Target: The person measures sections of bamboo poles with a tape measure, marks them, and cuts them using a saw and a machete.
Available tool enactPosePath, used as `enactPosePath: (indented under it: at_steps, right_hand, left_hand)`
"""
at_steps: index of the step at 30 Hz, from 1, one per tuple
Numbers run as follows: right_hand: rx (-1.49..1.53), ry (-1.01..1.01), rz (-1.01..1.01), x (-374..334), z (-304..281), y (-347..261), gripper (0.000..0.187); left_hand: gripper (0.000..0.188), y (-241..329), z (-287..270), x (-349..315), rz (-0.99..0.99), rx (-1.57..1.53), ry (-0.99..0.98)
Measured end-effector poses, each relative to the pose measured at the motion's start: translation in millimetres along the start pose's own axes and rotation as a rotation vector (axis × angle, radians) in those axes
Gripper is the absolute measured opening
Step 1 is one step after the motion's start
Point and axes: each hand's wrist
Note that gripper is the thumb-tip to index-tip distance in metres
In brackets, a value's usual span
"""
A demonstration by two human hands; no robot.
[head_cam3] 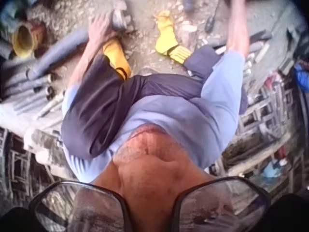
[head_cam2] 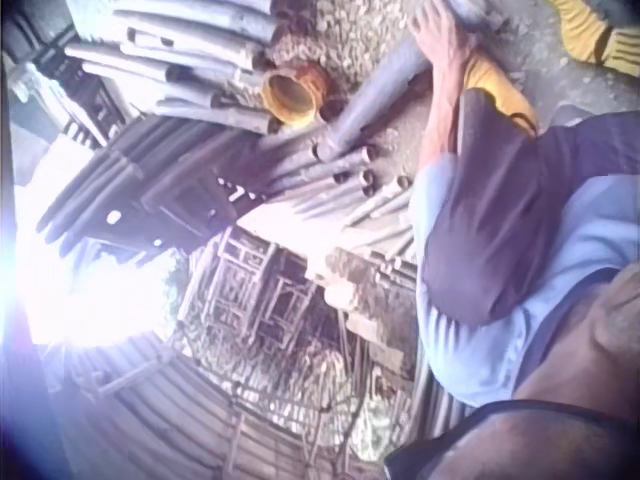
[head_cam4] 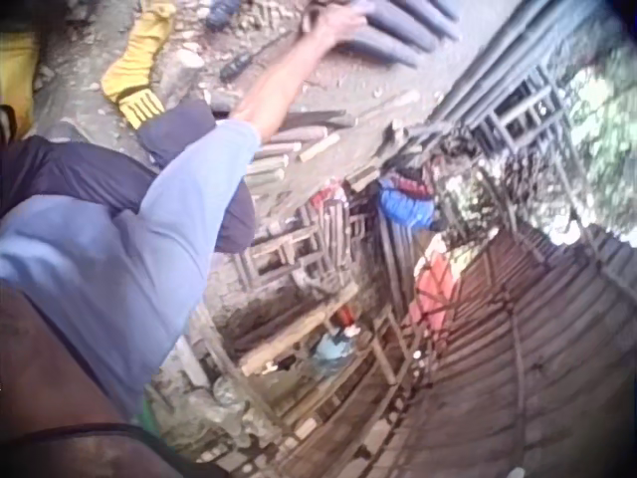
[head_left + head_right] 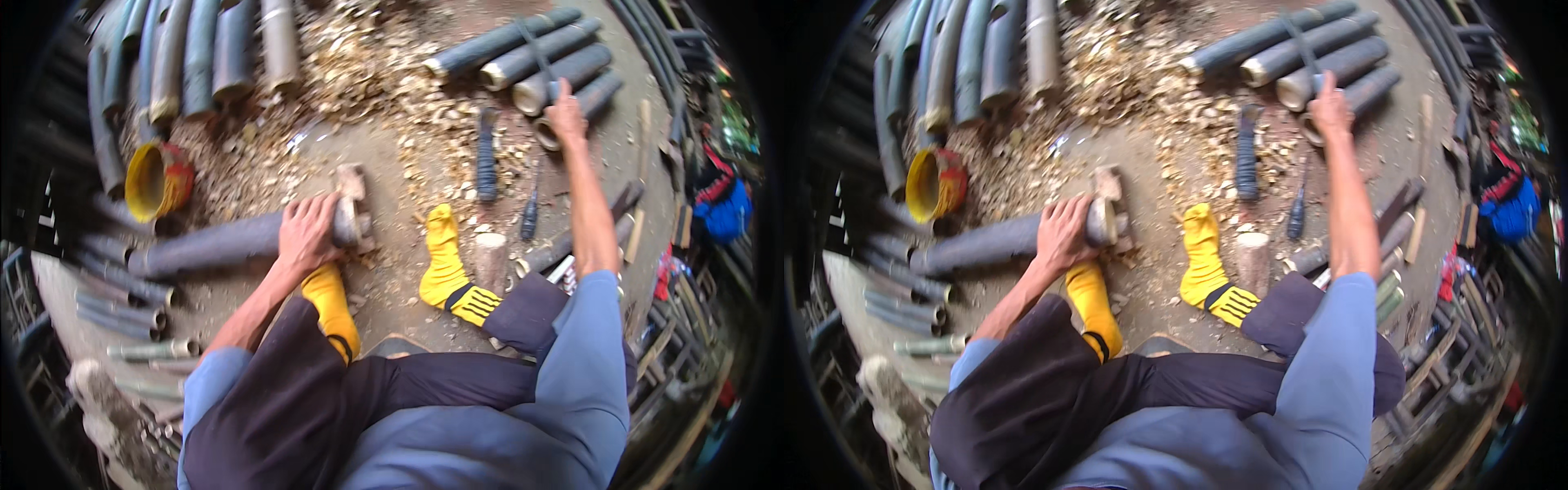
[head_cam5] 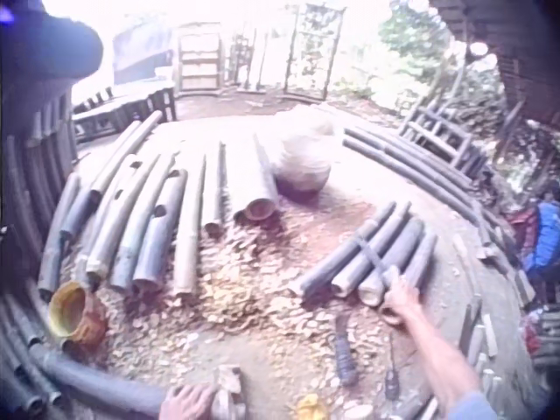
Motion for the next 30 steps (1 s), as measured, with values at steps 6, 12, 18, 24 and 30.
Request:
enactPosePath:
  at_steps: [6, 12, 18, 24, 30]
  right_hand:
    - [0.912, -0.027, 0.202, -81, -32, -98, 0.041]
    - [1.118, -0.379, -0.007, -251, -61, -174, 0.032]
    - [0.828, -0.473, -0.123, -305, -23, -178, 0.034]
    - [1.117, -0.078, -0.129, -299, -50, -206, 0.039]
    - [0.767, -0.541, -0.238, -291, -10, -194, 0.034]
  left_hand:
    - [0.094, -23, -6, -7, -0.056, -0.054, -0.036]
    - [0.090, -16, -12, -3, -0.099, -0.051, -0.115]
    - [0.095, -6, 6, 1, -0.055, 0.036, -0.049]
    - [0.092, -7, -3, 2, -0.121, 0.009, -0.144]
    - [0.082, -8, 1, 4, -0.074, -0.005, -0.053]
Point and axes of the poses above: each hand's wrist, its own x-axis towards the middle knuckle, its own z-axis out of the palm, y = z × x, and after that the axes turned 13 degrees about y, right-handed
